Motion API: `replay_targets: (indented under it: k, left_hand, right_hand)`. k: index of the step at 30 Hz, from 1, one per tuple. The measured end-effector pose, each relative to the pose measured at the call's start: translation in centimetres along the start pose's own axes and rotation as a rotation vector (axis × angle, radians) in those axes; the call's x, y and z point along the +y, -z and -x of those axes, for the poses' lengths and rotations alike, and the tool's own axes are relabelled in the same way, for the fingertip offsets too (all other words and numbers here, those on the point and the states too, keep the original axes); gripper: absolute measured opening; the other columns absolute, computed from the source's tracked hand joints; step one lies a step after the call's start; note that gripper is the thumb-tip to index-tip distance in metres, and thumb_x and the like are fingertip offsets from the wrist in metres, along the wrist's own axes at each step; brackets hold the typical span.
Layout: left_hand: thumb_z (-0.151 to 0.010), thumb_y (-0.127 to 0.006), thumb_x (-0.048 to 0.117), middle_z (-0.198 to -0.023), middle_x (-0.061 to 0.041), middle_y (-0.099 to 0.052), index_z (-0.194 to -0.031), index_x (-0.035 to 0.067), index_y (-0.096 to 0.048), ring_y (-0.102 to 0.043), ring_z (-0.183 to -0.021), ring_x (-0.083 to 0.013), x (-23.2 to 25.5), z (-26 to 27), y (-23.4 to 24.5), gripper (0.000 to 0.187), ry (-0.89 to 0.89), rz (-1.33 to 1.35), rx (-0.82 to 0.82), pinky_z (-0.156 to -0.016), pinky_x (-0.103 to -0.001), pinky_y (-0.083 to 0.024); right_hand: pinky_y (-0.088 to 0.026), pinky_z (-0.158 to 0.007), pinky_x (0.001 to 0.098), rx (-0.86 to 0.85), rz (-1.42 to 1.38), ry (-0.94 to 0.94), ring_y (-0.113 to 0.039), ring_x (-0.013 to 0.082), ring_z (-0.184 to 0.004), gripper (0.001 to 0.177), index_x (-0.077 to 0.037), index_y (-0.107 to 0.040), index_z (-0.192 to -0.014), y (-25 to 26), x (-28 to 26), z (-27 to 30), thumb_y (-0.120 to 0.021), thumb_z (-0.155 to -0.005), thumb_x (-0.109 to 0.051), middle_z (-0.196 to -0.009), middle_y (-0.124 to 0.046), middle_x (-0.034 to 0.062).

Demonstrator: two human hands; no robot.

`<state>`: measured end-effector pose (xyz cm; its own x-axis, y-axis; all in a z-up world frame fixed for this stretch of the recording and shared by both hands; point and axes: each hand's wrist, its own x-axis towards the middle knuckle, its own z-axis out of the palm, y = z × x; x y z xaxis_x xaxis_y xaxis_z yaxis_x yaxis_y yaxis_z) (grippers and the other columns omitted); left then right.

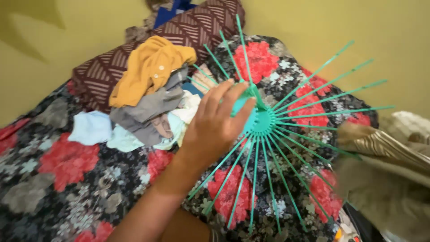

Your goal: Assembling a green plastic multi-clip laundry hanger while sitting on a bed.

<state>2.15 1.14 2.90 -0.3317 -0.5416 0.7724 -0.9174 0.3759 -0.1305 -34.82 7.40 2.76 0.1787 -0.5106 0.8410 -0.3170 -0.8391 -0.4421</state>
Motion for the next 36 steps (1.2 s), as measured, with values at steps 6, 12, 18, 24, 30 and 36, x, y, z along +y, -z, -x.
replay_targets:
  k: [6,12,18,24,30,36]
  left_hand:
    - [-0.096,-0.075,0.048,-0.156,-0.016,-0.043,-0.150,0.011,-0.045,-0.044,-0.148,-0.0368,5.0,1.7,5.8,0.072,0.075,0.630,0.244,-0.131,-0.054,-0.036]
    - [-0.087,-0.070,0.051,-0.159,-0.009,-0.045,-0.151,0.008,-0.040,-0.044,-0.151,-0.0176,8.3,3.6,11.8,0.083,-0.047,0.173,-0.301,-0.126,-0.028,-0.039]
    - [-0.094,-0.068,0.026,-0.135,-0.014,-0.057,-0.137,0.003,-0.054,-0.057,-0.126,-0.0196,4.6,11.9,8.8,0.051,0.616,1.511,-0.036,-0.109,-0.028,-0.047]
    - [-0.093,-0.064,0.022,-0.112,-0.016,-0.063,-0.117,0.007,-0.061,-0.061,-0.108,-0.0341,-6.8,29.9,10.0,0.029,0.675,0.172,0.009,-0.097,-0.044,-0.050]
    - [-0.095,-0.069,0.017,-0.120,-0.022,-0.071,-0.123,-0.001,-0.067,-0.070,-0.112,-0.0385,-14.4,34.7,12.7,0.034,1.053,0.131,0.268,-0.100,-0.048,-0.051]
    - [-0.076,-0.081,0.010,-0.111,-0.032,-0.067,-0.132,-0.012,-0.057,-0.066,-0.099,-0.0484,-16.1,47.4,7.6,0.065,1.276,-0.138,-0.130,-0.085,-0.051,-0.052]
  right_hand:
    - [-0.055,-0.096,0.0434,-0.082,-0.180,0.064,-0.062,0.0295,-0.105,0.022,-0.002,-0.054,-0.126,-13.2,-10.7,-5.0,-0.057,-0.107,-0.012,-0.115,-0.063,0.0172]
    - [-0.055,-0.097,0.0426,-0.173,-0.365,0.112,-0.062,0.0289,-0.106,0.023,-0.003,-0.053,-0.127,-16.4,-9.4,-6.1,-0.058,-0.106,-0.013,-0.115,-0.063,0.0164]
    - [-0.055,-0.097,0.0418,-0.273,-0.573,0.166,-0.063,0.0282,-0.107,0.025,-0.005,-0.053,-0.128,-19.9,-6.1,-7.5,-0.059,-0.105,-0.013,-0.116,-0.063,0.0157]
    - [-0.051,-0.095,0.0325,0.115,-0.344,0.040,-0.061,0.0207,-0.105,0.020,-0.003,-0.051,-0.131,-20.7,4.8,-6.6,-0.056,-0.113,0.004,-0.121,-0.062,0.0130]
    - [-0.050,-0.110,0.0385,-0.154,0.098,-0.206,-0.062,0.0279,-0.126,0.056,-0.001,-0.050,-0.141,-19.2,15.0,-3.2,-0.050,-0.087,0.015,-0.133,-0.062,0.0172]
    - [-0.039,-0.124,0.0448,-0.412,0.048,-0.192,-0.055,0.0336,-0.141,0.072,-0.009,-0.052,-0.148,-19.3,17.9,-0.1,-0.055,-0.077,0.002,-0.145,-0.058,0.0199]
